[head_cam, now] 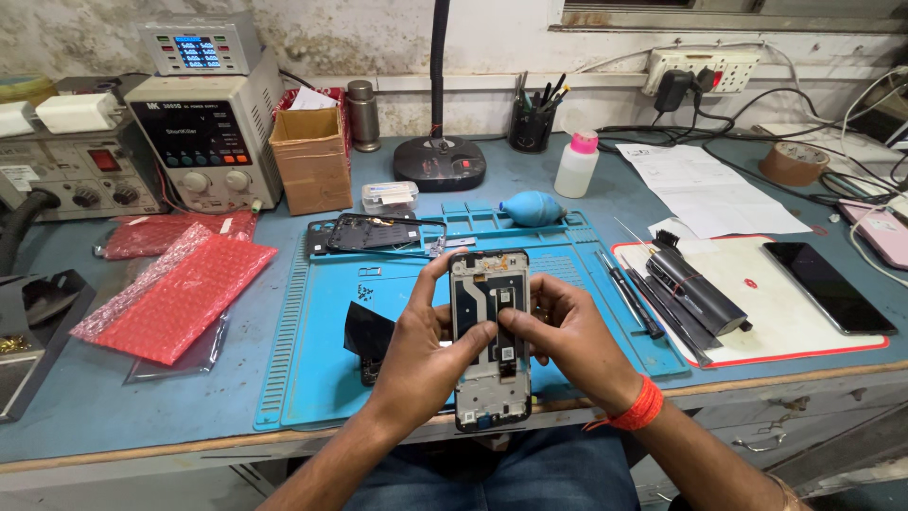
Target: The person tests a smartphone's screen on a repair mat, then opens the phone's back cover and works on the internal components. They detach the battery, apply liquid from a bottle onto the battery area, and use a black handheld tool to work around the battery and midframe.
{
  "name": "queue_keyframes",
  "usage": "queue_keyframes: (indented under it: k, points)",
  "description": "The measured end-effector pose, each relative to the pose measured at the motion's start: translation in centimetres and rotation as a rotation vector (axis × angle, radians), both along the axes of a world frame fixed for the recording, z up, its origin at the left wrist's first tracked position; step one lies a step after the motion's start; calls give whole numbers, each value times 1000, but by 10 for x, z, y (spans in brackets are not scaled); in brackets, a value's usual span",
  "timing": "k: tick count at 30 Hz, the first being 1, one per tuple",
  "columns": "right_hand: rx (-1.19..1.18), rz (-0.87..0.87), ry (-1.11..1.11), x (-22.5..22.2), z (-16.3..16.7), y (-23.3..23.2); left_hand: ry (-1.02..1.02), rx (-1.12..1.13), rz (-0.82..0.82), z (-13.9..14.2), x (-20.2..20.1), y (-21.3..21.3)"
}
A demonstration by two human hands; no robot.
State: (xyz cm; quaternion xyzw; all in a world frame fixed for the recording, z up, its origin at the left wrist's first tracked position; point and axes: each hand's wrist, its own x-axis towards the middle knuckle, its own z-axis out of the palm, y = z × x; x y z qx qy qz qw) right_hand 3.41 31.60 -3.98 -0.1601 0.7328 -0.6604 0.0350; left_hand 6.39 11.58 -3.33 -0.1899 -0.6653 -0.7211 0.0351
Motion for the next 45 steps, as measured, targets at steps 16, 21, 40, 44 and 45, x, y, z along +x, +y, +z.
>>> queue_keyframes:
  k: [16,21,40,44,45]
  points:
    - [20,189,-132,5,3,-4,-9,116,70,-1,-13,-13]
    - [-79,89,-178,6,1,-5,-268,161,-7,-3,-15,-18]
    - [-294,247,-141,15,14,-88,123,-388,312,30,-3,-77]
    - [-336,268,-214,18,28,-118,148,-427,349,36,-4,-111]
    - [-323,266,-235,20,31,-126,165,-451,373,36,-5,-121]
